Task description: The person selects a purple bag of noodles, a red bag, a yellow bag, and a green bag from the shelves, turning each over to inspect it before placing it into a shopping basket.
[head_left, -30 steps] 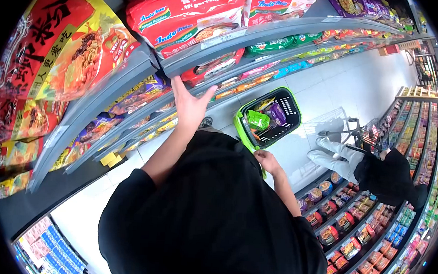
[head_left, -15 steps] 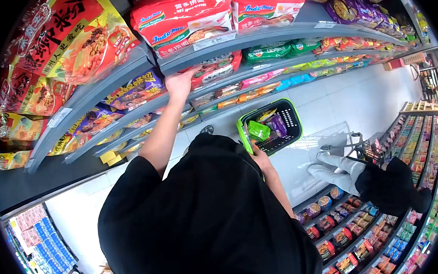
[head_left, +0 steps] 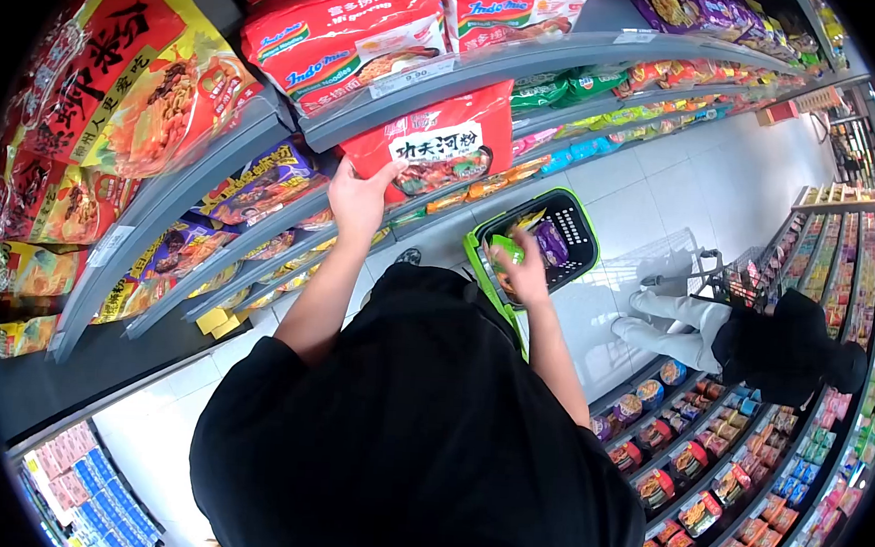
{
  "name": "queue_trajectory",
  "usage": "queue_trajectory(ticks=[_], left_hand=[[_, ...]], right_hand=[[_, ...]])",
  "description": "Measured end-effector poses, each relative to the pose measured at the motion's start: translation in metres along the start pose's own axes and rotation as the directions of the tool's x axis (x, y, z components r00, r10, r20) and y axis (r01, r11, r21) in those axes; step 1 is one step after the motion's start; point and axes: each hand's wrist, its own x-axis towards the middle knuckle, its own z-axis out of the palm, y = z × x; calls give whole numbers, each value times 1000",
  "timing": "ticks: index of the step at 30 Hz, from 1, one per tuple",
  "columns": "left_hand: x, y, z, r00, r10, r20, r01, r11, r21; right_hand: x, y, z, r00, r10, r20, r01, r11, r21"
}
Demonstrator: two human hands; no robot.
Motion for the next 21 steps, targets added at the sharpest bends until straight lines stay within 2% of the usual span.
queue_trajectory(ticks=[1,3,5,6,7,9,10,11,13,14,15,17,21], left_hand=[[-8,1,1,998,-50,44,51,998,-39],[-24,-4,2,985,-107,133,122,987,-106],[-42,-4,2,950,-170,261,220,959,-179],[-48,-10,4,940,-180,290,229,962,-146],[-54,-15,4,936,-186,299,237,961,-144],[-64,6,0,883,-201,424,283,949,-139],[-62,15,-6,836,-209,508,310,943,-122],[-60,22,-8,830,-208,518,308,944,-115],[-57,37,-11,788,-32,614,319,875,-363],[-59,44,-13,743,14,670,342,852,-397],[-61,43,-18,691,-58,720,474,789,-391],[-48,32,-24,450,-63,891,681,669,-296],[-42,40,-6,429,23,903,612,727,-310]], right_hand=[[13,-6,-7,1000,2,-27,5,971,240],[26,-44,-27,993,-95,-76,120,857,502],[37,-64,-45,979,-200,29,147,805,575],[41,-72,-50,960,-268,81,167,781,602],[37,-78,-55,961,-205,187,42,774,631],[22,-99,-69,975,-129,178,-3,803,596],[12,-109,-73,988,-69,138,-33,778,628],[-2,-119,-76,996,-36,78,-25,749,662],[-31,-126,-85,1000,23,17,-28,656,754],[-44,-128,-86,999,47,-2,-27,610,792],[-58,-143,-86,999,37,-26,-1,584,812],[-74,-153,-88,999,26,-35,15,557,831],[-92,-159,-92,993,49,-111,66,548,834]])
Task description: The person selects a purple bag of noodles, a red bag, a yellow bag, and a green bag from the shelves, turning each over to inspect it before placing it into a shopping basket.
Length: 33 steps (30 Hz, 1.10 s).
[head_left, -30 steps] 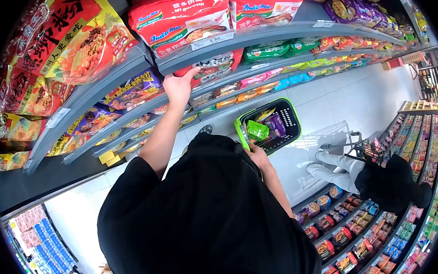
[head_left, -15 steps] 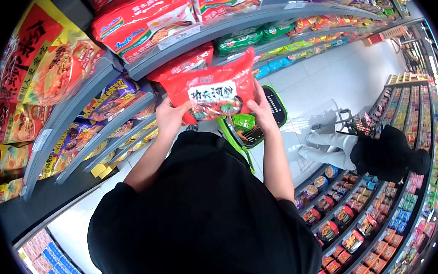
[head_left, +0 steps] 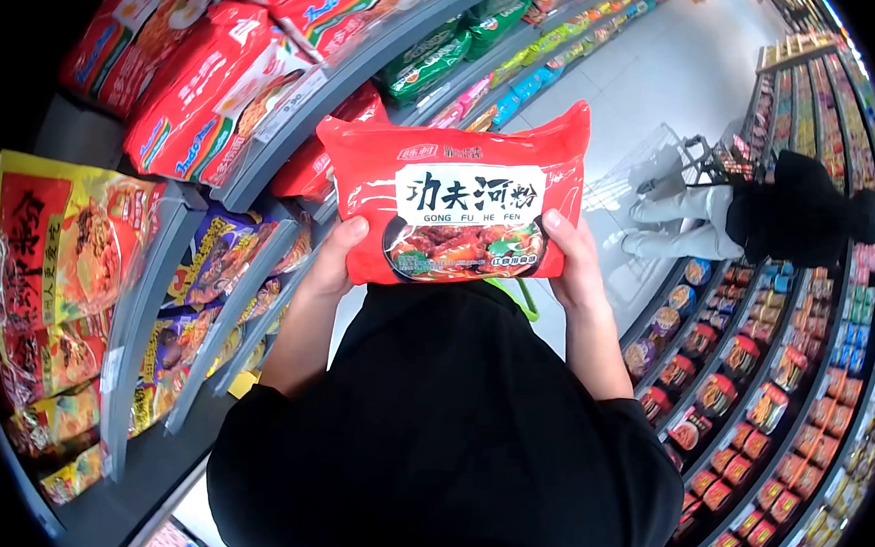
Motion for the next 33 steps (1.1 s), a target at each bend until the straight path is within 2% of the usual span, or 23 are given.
queue_trajectory(ticks=[3,7,12,15,33], left_hand=[[10,3,11,999,-9,44,9,1000,-9],[12,5,18,995,-64,73,64,998,7],[12,4,23,996,-49,69,47,999,28],[12,6,26,992,-94,88,93,996,10],[14,6,26,993,-42,110,41,999,15]], right_hand=[[-8,-1,-3,997,-33,-75,32,999,-18],[-21,0,-5,993,-44,-108,44,999,-8],[-30,4,-8,988,-49,-143,50,999,-2],[-33,4,-5,985,-76,-157,76,997,-7],[-34,4,-3,983,-74,-168,73,997,-12]])
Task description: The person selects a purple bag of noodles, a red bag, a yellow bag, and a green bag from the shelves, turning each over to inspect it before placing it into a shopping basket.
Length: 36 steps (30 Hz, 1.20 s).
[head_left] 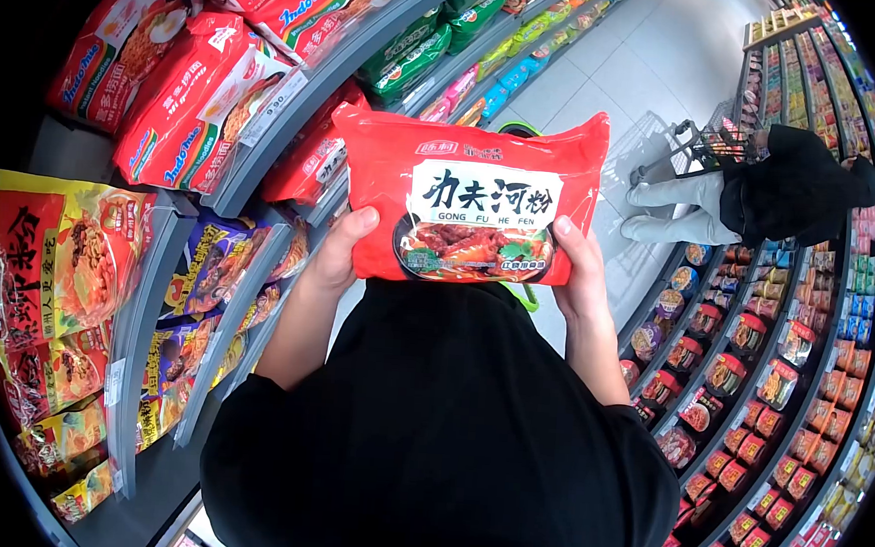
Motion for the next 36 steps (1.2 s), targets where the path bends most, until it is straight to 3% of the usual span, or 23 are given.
queue_trajectory(ticks=[36], left_hand=[[6,-3,0,999,-50,-22,50,999,3]], right_hand=[[-1,5,-8,999,-1,-43,2,1000,22]])
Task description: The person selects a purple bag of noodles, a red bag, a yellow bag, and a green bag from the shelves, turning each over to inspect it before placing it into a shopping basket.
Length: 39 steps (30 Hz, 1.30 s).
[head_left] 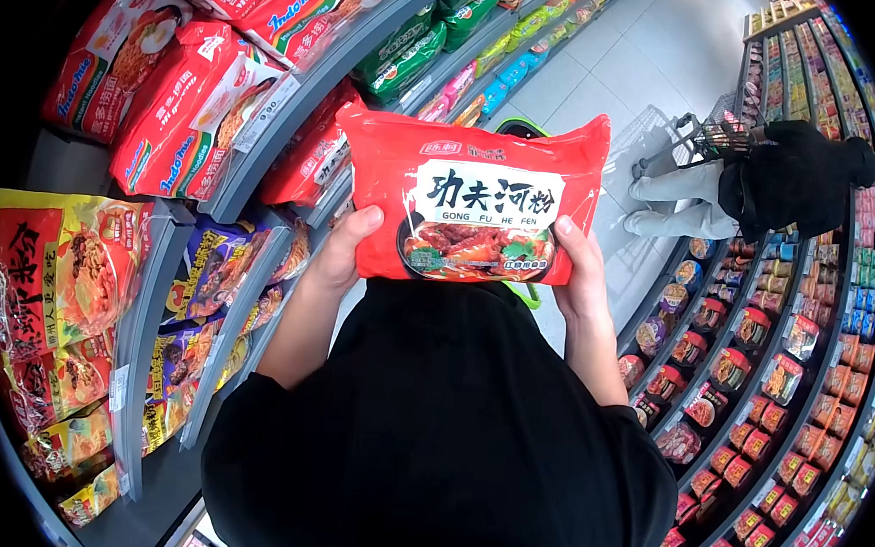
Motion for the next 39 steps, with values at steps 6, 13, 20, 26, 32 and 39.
queue_trajectory(ticks=[6,13,20,26,32,39], left_hand=[[-1,2,3,1000,-2,12,2,1000,-5],[-3,1,2,1000,11,-1,-11,1000,8],[-4,0,2,1000,17,-17,-17,1000,4],[-4,-2,-4,1000,1,-2,-1,1000,-17],[2,-1,5,998,28,-55,-29,1000,-9],[21,3,61,931,352,-96,-316,910,268]], right_hand=[[-1,1,-1,1000,-9,8,9,1000,-2],[-1,2,2,1000,-3,18,3,1000,3],[-1,3,2,1000,-6,10,6,1000,-8],[-1,1,5,1000,-7,8,7,1000,-12],[14,8,-1,999,-32,-18,30,996,-78],[15,-4,24,912,-403,75,408,872,-269]])
